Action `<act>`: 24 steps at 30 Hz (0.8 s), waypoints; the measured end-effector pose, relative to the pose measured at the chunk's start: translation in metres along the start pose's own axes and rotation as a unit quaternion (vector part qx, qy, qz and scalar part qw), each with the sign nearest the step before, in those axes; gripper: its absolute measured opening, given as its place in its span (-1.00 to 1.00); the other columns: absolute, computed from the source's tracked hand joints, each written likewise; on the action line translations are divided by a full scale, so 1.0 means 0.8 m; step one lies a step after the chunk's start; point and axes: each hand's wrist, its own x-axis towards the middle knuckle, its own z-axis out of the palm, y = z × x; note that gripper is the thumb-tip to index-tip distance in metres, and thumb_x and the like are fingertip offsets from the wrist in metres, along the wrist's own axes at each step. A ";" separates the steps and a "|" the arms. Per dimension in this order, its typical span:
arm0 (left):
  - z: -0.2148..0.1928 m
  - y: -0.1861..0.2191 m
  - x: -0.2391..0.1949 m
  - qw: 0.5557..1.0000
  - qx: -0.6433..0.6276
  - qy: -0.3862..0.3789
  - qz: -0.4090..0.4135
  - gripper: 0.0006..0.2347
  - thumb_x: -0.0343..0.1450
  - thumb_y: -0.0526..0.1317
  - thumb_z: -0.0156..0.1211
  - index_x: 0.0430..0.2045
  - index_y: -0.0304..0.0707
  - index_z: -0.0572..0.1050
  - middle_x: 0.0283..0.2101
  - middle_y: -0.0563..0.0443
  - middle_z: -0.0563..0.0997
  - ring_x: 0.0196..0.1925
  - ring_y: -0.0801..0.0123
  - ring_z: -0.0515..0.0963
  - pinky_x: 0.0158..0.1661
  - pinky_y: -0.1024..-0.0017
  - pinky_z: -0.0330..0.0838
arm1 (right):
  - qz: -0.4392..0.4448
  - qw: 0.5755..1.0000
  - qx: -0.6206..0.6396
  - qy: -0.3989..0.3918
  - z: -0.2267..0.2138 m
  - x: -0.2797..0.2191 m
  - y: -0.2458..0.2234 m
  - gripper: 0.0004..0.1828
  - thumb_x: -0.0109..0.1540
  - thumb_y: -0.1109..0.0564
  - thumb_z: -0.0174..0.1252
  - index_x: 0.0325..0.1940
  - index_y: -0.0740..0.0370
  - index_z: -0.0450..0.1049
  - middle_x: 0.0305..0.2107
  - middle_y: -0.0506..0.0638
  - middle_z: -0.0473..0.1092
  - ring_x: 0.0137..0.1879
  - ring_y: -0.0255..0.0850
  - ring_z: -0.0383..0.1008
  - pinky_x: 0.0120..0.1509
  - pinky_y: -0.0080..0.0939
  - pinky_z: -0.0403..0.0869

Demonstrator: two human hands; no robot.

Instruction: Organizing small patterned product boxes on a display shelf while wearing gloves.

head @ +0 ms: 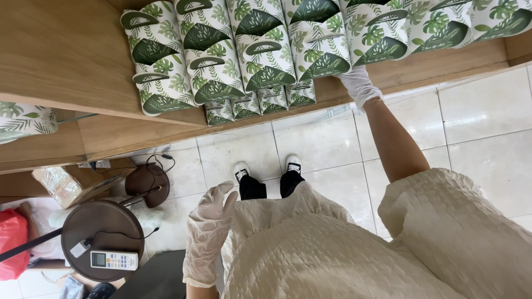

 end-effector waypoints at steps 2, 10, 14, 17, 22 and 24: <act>0.004 -0.006 -0.001 1.000 0.007 -0.002 0.009 -0.80 0.37 -0.27 0.30 -0.15 -0.14 0.54 -0.23 -0.08 0.68 -0.28 0.13 0.68 -0.32 0.34 0.56 | -0.135 0.981 -0.139 -0.024 -0.007 0.010 0.017 -0.30 0.27 0.25 0.37 0.41 0.25 0.20 0.21 0.02 0.36 0.24 -0.24 0.41 0.27 -0.26 0.52; -0.017 -0.005 0.006 0.995 0.011 0.047 0.089 -0.77 0.38 -0.29 0.27 -0.09 -0.20 0.50 -0.15 -0.11 0.67 -0.21 0.05 0.68 -0.27 0.26 0.58 | -0.130 0.983 -0.119 0.058 -0.013 0.004 0.046 -0.47 0.29 0.28 0.35 0.32 0.25 0.35 0.16 0.01 0.43 0.20 -0.26 0.46 0.29 -0.26 0.54; -0.060 0.007 0.018 0.975 -0.019 0.151 0.164 -0.74 0.41 -0.31 0.29 -0.04 -0.27 0.46 -0.08 -0.12 0.65 -0.14 0.07 0.69 -0.23 0.30 0.61 | -0.168 0.955 0.238 0.057 0.014 -0.058 0.041 -0.47 0.33 0.39 0.16 0.39 0.21 0.33 -0.05 -0.04 0.27 -0.09 -0.33 0.23 -0.07 -0.39 0.34; -0.116 0.010 0.024 0.961 0.018 0.211 0.176 -0.75 0.41 -0.32 0.36 -0.07 -0.29 0.47 -0.10 -0.10 0.66 -0.20 0.10 0.67 -0.30 0.31 0.58 | -0.264 0.946 -0.125 0.143 0.076 -0.170 -0.016 -0.33 0.33 0.48 0.03 0.49 0.13 0.14 0.19 -0.10 0.21 0.30 -0.27 0.27 0.36 -0.28 0.42; -0.219 -0.014 0.041 0.925 0.041 0.324 0.197 -0.76 0.43 -0.35 0.39 -0.06 -0.25 0.51 -0.09 -0.06 0.65 -0.19 0.15 0.64 -0.25 0.33 0.55 | -0.222 0.938 -0.178 0.201 0.152 -0.273 0.002 -0.45 0.36 0.50 -0.02 0.41 0.18 0.24 0.13 -0.03 0.30 0.27 -0.24 0.32 0.39 -0.23 0.36; -0.258 -0.026 0.052 0.906 0.036 0.365 0.212 -0.77 0.45 -0.36 0.38 -0.04 -0.22 0.51 -0.06 -0.05 0.63 -0.12 0.17 0.64 -0.17 0.35 0.57 | -0.199 0.946 -0.173 0.192 0.195 -0.304 -0.003 -0.50 0.37 0.49 -0.01 0.37 0.20 0.26 0.12 -0.01 0.30 0.26 -0.25 0.32 0.37 -0.23 0.36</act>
